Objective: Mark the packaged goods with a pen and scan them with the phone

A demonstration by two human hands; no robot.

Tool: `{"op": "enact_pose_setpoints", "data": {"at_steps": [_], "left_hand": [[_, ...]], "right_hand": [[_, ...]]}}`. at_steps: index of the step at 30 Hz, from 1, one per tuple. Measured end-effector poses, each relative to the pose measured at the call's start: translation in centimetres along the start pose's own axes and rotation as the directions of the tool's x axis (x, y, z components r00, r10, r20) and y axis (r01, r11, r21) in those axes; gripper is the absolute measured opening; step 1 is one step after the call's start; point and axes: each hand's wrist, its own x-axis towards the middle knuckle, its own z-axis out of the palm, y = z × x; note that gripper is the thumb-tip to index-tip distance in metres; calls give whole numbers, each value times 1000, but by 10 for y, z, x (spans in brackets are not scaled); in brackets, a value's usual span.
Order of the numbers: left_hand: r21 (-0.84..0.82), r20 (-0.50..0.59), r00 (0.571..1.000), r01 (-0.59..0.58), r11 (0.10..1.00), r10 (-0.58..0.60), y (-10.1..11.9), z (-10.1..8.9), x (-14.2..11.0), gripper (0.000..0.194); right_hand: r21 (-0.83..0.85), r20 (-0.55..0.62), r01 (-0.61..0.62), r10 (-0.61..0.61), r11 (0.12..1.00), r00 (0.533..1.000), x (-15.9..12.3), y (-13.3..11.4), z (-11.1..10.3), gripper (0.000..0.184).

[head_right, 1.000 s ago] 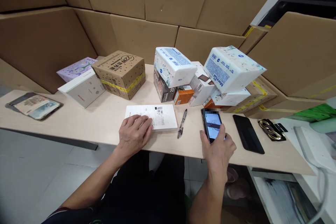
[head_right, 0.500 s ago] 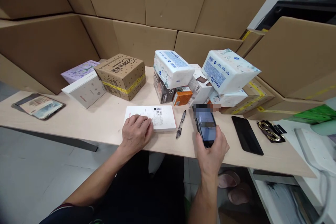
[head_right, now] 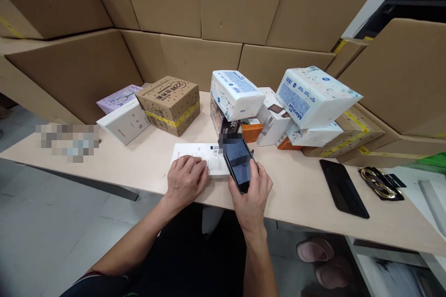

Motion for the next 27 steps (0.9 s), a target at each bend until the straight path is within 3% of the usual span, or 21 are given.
{"op": "enact_pose_setpoints", "data": {"at_steps": [11,18,27], "left_hand": [[-3,9,1000,3,1000,-3,-1,1,0,8],[2,14,1000,5,1000,-5,-1,0,2,7],[3,36,999,19,1000,-19,2,-1,1,10]], "right_hand": [[-9,28,-55,55,998,998,0,1,0,62],[-20,1,0,1,1000,1000,0,-2,-1,64],[17,68,94,-95,995,993,-1,-27,7,68]]}}
